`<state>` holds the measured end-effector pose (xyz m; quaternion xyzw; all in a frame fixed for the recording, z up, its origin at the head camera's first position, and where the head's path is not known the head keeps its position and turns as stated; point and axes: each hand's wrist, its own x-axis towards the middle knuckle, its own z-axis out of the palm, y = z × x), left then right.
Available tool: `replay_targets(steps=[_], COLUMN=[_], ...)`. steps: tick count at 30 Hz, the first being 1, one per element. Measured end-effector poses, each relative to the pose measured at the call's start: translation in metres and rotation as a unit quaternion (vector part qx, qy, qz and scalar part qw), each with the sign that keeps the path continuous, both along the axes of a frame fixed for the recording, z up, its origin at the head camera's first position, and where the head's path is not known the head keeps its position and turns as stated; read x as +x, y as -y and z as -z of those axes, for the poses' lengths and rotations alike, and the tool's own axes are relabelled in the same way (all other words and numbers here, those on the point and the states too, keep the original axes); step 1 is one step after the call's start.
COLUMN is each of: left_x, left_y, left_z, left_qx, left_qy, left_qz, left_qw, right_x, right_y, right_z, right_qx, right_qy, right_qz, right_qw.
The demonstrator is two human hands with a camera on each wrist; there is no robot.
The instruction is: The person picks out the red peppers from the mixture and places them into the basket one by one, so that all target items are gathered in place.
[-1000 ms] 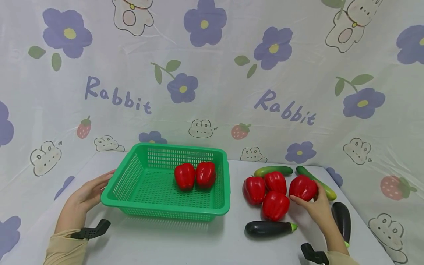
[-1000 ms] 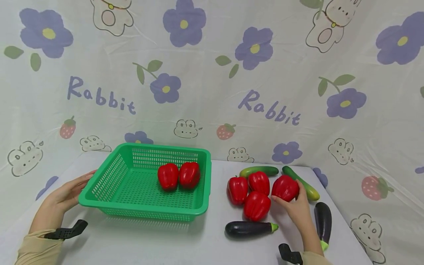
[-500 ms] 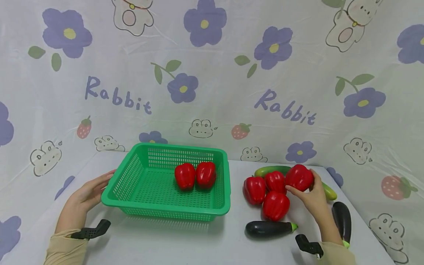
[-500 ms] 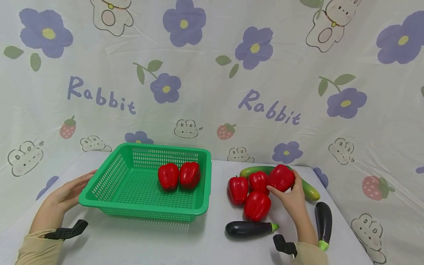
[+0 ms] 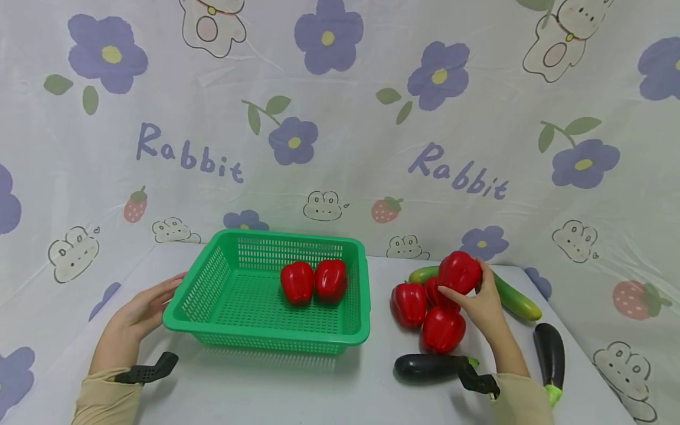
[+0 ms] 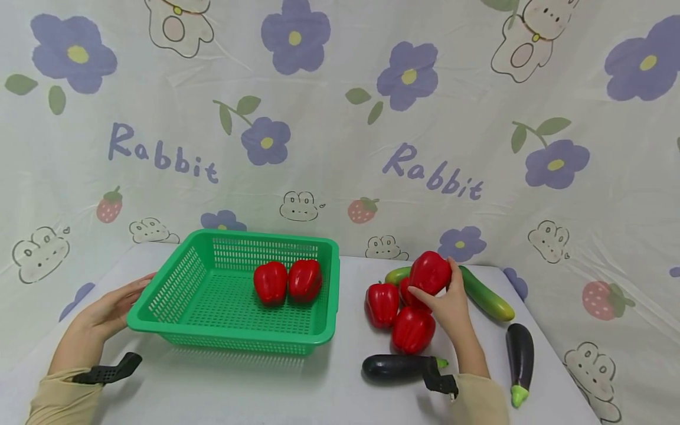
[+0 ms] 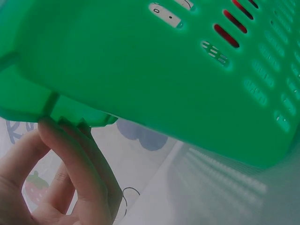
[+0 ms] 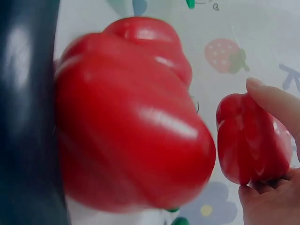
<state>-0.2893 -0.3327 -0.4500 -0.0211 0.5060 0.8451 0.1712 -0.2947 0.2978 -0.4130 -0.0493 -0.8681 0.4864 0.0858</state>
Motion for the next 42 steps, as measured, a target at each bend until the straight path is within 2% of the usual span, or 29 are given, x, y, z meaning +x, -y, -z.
replay_targets(steps=[6,17,29,42], left_x=[0.000,0.000,0.001,0.000], left_y=[0.001,0.000,0.001,0.001], left_z=[0.002,0.001,0.001,0.000], left_qx=[-0.024,-0.025,-0.003,-0.024], left_qy=[-0.025,-0.015,-0.004,-0.004], left_qz=[0.008,0.002,0.004,-0.001], left_qw=[0.9994,0.9996,1.0000,0.9997], right_x=[-0.004,-0.014,-0.026,-0.037], right_y=[0.014,0.042,0.076,0.111], right_z=[-0.009,-0.016,-0.026,-0.034], right_qx=[-0.004,-0.005,-0.011,-0.013], right_qy=[0.002,-0.002,-0.023,-0.044], right_qz=[-0.021,-0.045,-0.078,-0.105], right_qw=[0.9998,0.9990,0.9966,0.9934])
